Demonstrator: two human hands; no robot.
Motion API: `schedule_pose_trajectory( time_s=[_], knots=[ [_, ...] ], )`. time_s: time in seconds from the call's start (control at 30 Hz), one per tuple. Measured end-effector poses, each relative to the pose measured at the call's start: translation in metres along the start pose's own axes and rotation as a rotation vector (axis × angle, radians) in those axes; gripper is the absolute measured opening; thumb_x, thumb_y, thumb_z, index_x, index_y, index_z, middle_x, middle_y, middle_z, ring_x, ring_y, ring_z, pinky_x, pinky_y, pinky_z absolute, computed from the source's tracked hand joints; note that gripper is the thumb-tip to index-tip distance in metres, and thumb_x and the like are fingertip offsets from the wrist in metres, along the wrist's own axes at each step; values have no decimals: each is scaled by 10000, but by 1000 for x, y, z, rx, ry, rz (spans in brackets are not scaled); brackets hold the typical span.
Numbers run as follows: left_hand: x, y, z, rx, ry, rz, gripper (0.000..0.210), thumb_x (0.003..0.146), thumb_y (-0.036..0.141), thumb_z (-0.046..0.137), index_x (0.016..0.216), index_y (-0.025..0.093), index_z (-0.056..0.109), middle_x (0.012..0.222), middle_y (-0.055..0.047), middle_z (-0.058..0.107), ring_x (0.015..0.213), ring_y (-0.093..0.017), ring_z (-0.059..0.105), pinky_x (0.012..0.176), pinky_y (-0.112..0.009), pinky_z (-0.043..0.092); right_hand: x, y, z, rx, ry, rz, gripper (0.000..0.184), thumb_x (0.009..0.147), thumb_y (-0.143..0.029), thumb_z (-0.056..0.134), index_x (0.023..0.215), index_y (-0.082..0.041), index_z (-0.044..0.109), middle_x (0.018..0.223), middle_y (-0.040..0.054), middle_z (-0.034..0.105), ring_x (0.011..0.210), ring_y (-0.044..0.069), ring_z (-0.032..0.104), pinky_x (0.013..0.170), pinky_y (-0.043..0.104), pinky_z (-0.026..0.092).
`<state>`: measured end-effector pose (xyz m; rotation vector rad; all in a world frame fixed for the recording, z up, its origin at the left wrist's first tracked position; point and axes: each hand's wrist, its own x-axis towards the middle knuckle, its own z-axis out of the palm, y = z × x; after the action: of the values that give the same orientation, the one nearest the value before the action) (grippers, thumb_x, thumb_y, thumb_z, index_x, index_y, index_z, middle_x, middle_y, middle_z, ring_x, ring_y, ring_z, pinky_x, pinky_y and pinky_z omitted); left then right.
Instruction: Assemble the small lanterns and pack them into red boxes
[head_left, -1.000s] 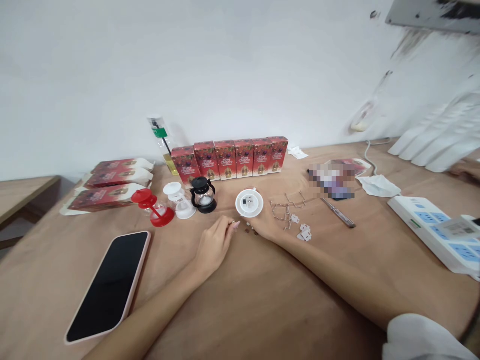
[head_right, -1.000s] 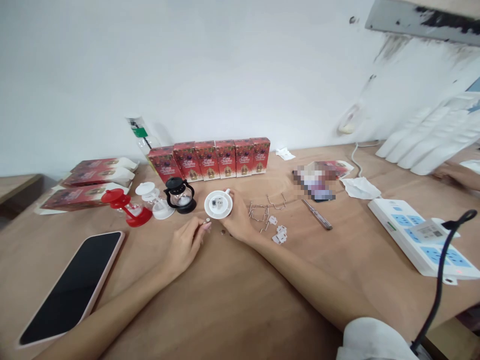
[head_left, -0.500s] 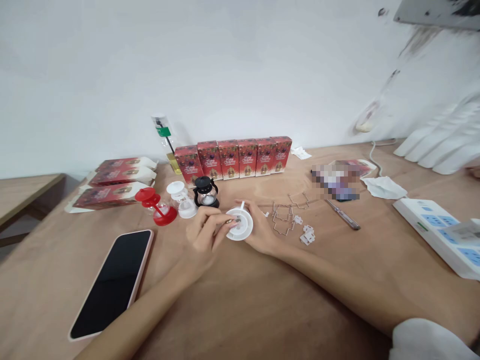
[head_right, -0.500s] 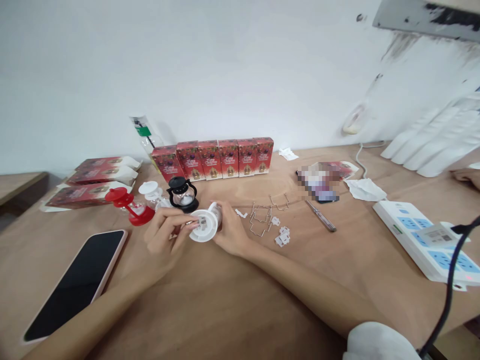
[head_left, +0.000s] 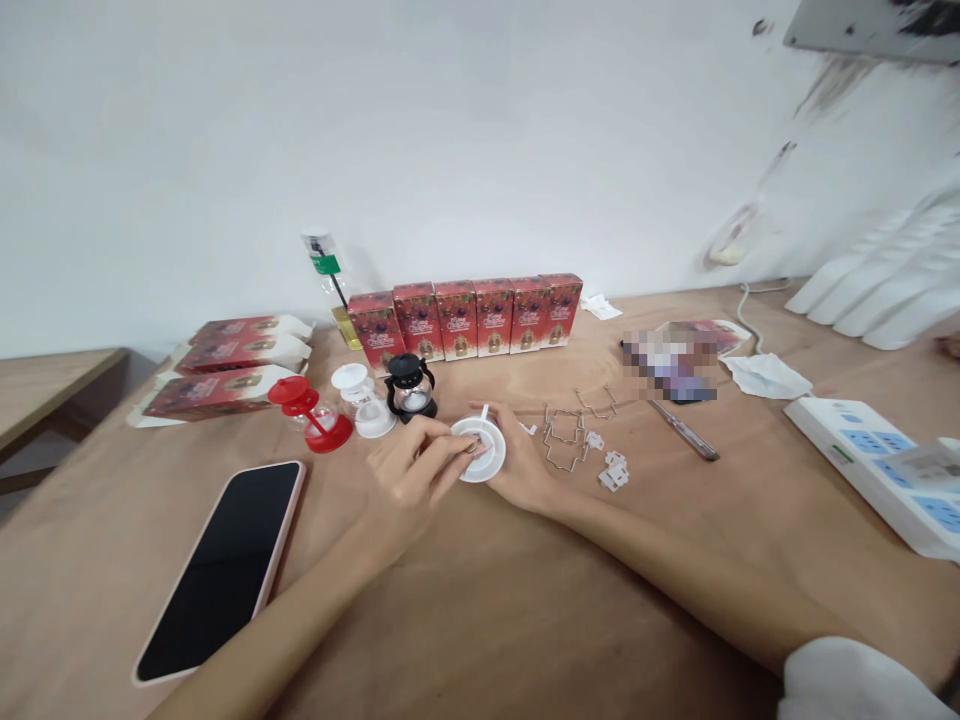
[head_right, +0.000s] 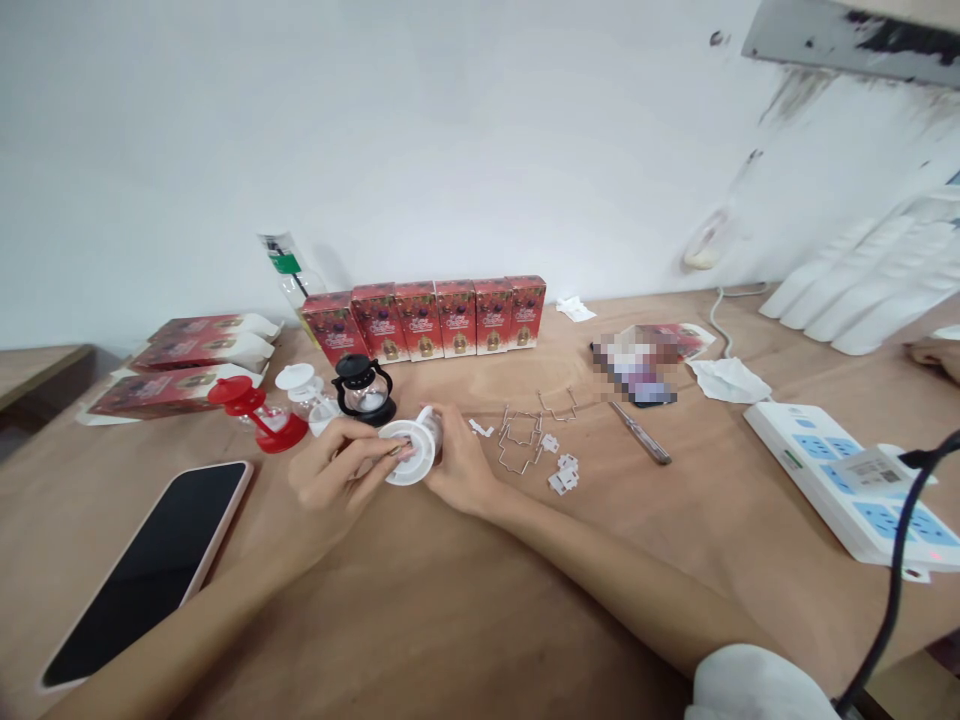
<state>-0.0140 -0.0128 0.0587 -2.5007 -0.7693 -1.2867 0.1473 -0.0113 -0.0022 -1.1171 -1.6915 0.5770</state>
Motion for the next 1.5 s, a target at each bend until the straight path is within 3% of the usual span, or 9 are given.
schedule_pose_trajectory(
  time_s=[0.13, 0.4, 0.7, 0.9, 1.17, 1.33, 1.5],
  knots=[
    [-4, -3, 1, 32, 53, 49, 63, 847, 141, 604, 883, 167, 649, 725, -10, 626, 538, -70, 504, 501, -199, 397, 1, 0, 0, -12, 5, 7, 451, 745, -262, 580, 1160, -200, 414, 1100, 109, 592, 973, 239, 602, 825, 414, 497],
    [-1, -7, 2, 53, 170, 174, 177, 759, 93, 692, 908, 186, 672, 665, 2, 650, 488, -65, 454, 446, -198, 336, 0, 0, 1, 6, 6, 8, 481, 717, -287, 603, 1153, -190, 423, 1085, 114, 592, 957, 238, 601, 815, 403, 495],
    [4, -1, -10, 80, 136, 177, 104, 811, 114, 631, 883, 185, 654, 610, 24, 605, 466, -62, 442, 437, -202, 336, 1, 2, 1, 11, 30, -3, 466, 719, -282, 609, 1137, -196, 422, 1081, 109, 599, 958, 237, 602, 825, 409, 494],
    [2, -4, -7, 66, 109, 295, 200, 760, 90, 629, 921, 208, 628, 547, 47, 584, 414, -74, 376, 419, -226, 306, 1, 3, 0, 39, 36, -45, 518, 692, -312, 640, 1146, -199, 417, 1069, 110, 593, 987, 255, 596, 840, 424, 494],
    [2, -7, 0, 85, 184, 285, 210, 749, 109, 647, 935, 207, 641, 546, 40, 566, 429, -83, 395, 422, -230, 295, 1, 3, 1, 42, 33, -7, 501, 709, -313, 634, 1143, -186, 420, 1070, 125, 594, 988, 256, 595, 837, 423, 491],
    [3, -7, 0, 94, 154, 240, 233, 743, 88, 668, 946, 199, 641, 557, 30, 566, 440, -91, 377, 427, -234, 304, 1, 3, 1, 43, 28, 3, 505, 709, -317, 651, 1140, -199, 414, 1074, 113, 595, 957, 242, 600, 821, 409, 493],
    [3, -8, 1, 88, 196, 212, 191, 780, 124, 648, 955, 200, 653, 592, 17, 573, 450, -85, 373, 425, -228, 287, 1, 3, 1, 38, 28, 2, 504, 710, -301, 657, 1141, -202, 414, 1085, 108, 591, 981, 241, 594, 853, 416, 486]
  ],
)
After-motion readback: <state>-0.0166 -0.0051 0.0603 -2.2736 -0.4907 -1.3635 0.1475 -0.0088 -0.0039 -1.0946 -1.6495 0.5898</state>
